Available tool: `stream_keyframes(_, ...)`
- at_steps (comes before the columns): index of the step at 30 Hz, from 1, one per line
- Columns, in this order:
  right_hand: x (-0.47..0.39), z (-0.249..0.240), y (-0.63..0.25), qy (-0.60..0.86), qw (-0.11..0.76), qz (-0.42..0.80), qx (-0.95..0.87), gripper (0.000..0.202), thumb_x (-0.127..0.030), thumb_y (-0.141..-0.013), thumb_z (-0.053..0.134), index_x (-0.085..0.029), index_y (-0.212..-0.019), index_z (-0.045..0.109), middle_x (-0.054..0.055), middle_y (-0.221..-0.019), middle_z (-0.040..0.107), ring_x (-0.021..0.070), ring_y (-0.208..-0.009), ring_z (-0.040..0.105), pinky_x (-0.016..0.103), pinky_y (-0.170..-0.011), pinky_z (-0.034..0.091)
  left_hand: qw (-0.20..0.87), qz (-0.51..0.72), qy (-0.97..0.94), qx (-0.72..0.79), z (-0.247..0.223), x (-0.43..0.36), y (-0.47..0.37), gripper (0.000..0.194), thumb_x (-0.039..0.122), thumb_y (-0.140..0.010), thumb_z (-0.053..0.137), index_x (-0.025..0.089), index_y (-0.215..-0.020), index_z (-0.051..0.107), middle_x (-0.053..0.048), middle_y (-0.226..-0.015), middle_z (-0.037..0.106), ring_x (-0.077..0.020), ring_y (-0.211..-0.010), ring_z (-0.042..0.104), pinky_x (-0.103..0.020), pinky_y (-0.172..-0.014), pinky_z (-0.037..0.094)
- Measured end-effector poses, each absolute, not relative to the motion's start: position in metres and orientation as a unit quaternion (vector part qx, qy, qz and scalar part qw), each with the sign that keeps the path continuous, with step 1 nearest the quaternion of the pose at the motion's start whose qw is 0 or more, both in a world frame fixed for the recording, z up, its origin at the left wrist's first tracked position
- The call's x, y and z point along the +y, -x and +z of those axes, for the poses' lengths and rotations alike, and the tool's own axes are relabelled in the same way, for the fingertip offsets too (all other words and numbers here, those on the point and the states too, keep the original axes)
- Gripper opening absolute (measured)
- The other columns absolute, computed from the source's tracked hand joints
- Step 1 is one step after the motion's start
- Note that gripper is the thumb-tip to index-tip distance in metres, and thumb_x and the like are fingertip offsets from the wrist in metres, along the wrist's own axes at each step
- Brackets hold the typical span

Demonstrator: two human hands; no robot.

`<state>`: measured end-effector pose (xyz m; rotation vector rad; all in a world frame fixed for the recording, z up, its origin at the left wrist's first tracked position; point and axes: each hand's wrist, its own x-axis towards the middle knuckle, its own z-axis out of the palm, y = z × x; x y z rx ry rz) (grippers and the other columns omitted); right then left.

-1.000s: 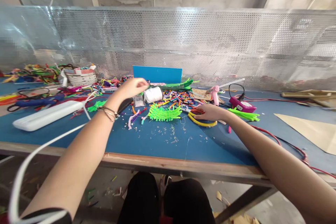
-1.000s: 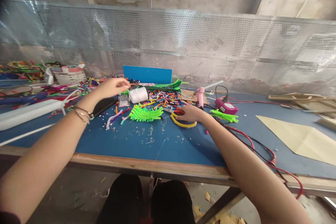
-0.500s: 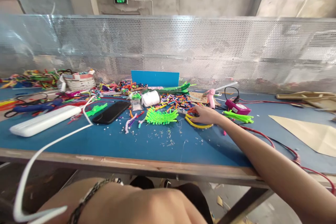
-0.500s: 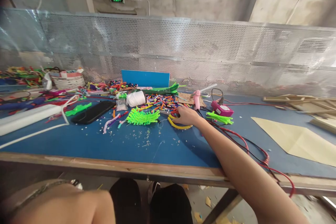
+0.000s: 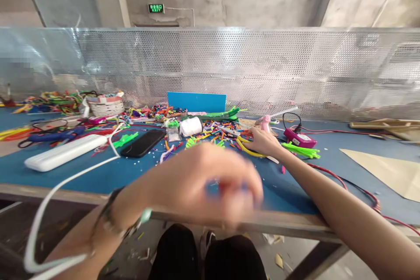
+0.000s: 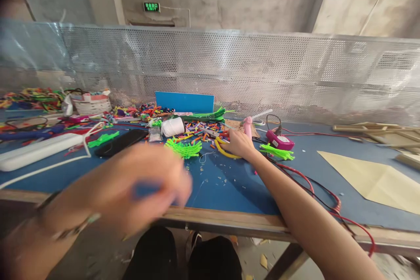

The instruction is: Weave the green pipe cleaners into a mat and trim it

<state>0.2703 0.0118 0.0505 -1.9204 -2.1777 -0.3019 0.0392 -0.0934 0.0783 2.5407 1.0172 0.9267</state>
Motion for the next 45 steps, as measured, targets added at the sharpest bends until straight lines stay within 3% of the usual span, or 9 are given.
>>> stream_keyframes(3, 0.014, 0.051, -0.272, 0.669, 0.163, -0.102, -0.718, 0.037, -0.051, -0.076, 0.045, -0.016, -0.085, 0.052, 0.013, -0.092, 0.063, 0.0258, -0.086, 0.058, 0.030, -0.065, 0.039, -0.040, 0.219, -0.884, 0.411, 0.077, -0.028, -0.047, 0.027, 0.040, -0.063, 0.060, 0.020, -0.081, 0.064, -0.008, -0.081, 0.064, -0.0273, -0.087, 0.056, -0.042, -0.081, 0.041)
stream_keyframes(5, 0.014, 0.052, -0.273, 0.676, 0.190, -0.094, -0.706, 0.038, -0.052, -0.076, 0.043, -0.016, -0.085, 0.051, 0.013, -0.091, 0.063, 0.0264, -0.085, 0.058, 0.030, -0.063, 0.039, -0.052, 0.116, -0.877, 0.463, 0.068, 0.009, -0.042, 0.034, 0.042, -0.052, 0.070, 0.015, -0.072, 0.063, -0.013, -0.086, 0.063, -0.0322, -0.092, 0.054, -0.043, -0.082, 0.039)
stream_keyframes(9, 0.016, 0.053, -0.277, 0.682, 0.208, -0.089, -0.696, 0.039, -0.051, -0.075, 0.045, -0.016, -0.091, 0.051, 0.015, -0.094, 0.063, 0.0281, -0.086, 0.058, 0.031, -0.063, 0.039, 0.005, 0.086, -0.891, 0.446, 0.046, 0.039, -0.023, 0.028, 0.044, -0.058, 0.065, 0.018, -0.066, 0.059, -0.005, -0.077, 0.061, -0.0200, -0.080, 0.056, -0.030, -0.069, 0.039)
stream_keyframes(12, 0.018, 0.051, -0.279, 0.686, 0.227, -0.097, -0.684, 0.041, -0.053, -0.074, 0.046, -0.016, -0.092, 0.052, 0.015, -0.093, 0.062, 0.0282, -0.084, 0.058, 0.031, -0.061, 0.039, 0.030, 0.111, -0.888, 0.446, 0.039, 0.042, -0.018, 0.030, 0.046, -0.054, 0.067, 0.020, -0.059, 0.051, 0.001, -0.061, 0.052, -0.0142, -0.060, 0.050, -0.027, -0.055, 0.035)
stream_keyframes(16, 0.021, 0.049, -0.278, 0.672, 0.293, -0.039, -0.679, 0.038, -0.054, -0.069, 0.050, -0.017, -0.078, 0.052, 0.011, -0.077, 0.061, 0.0246, -0.074, 0.055, 0.032, -0.060, 0.038, 0.053, 0.171, -0.881, 0.438, 0.041, 0.047, -0.016, 0.029, 0.040, -0.059, 0.064, 0.022, -0.055, 0.041, 0.002, -0.057, 0.046, -0.0146, -0.055, 0.046, -0.026, -0.052, 0.034)
stream_keyframes(24, 0.013, 0.053, -0.262, 0.580, 0.400, 0.118, -0.700, 0.037, -0.052, -0.073, 0.039, -0.017, -0.081, 0.050, 0.004, -0.072, 0.055, 0.0161, -0.067, 0.051, 0.027, -0.058, 0.040, 0.177, 0.461, -0.735, 0.465, 0.054, 0.051, 0.002, 0.018, 0.029, -0.064, 0.063, 0.020, -0.064, 0.048, -0.002, -0.073, 0.058, -0.0194, -0.080, 0.056, -0.030, -0.073, 0.042)
stream_keyframes(29, 0.012, 0.054, -0.265, 0.553, 0.358, 0.123, -0.742, 0.036, -0.048, -0.072, 0.045, -0.017, -0.090, 0.047, 0.006, -0.083, 0.056, 0.0203, -0.080, 0.052, 0.033, -0.071, 0.044, 0.195, 0.537, -0.677, 0.464, 0.056, 0.047, -0.007, 0.017, 0.022, -0.062, 0.065, 0.020, -0.063, 0.049, 0.000, -0.071, 0.059, -0.0185, -0.081, 0.056, -0.031, -0.078, 0.043)
stream_keyframes(35, 0.011, 0.053, -0.271, 0.509, 0.192, 0.161, -0.824, 0.037, -0.049, -0.074, 0.046, -0.020, -0.097, 0.045, 0.007, -0.089, 0.055, 0.0240, -0.089, 0.052, 0.038, -0.080, 0.044, 0.255, 0.578, -0.616, 0.471, 0.052, 0.045, -0.013, 0.011, 0.019, -0.068, 0.062, 0.019, -0.065, 0.052, 0.001, -0.068, 0.057, -0.0164, -0.076, 0.056, -0.031, -0.079, 0.042)
stream_keyframes(45, 0.011, 0.053, -0.270, 0.509, 0.137, 0.114, -0.842, 0.051, -0.056, -0.067, 0.052, -0.016, -0.098, 0.042, 0.009, -0.099, 0.050, 0.0261, -0.095, 0.050, 0.040, -0.086, 0.042, 0.246, 0.596, -0.605, 0.467, 0.052, 0.042, -0.019, 0.013, 0.016, -0.068, 0.061, 0.019, -0.066, 0.049, 0.000, -0.074, 0.058, -0.0173, -0.083, 0.056, -0.031, -0.082, 0.041)
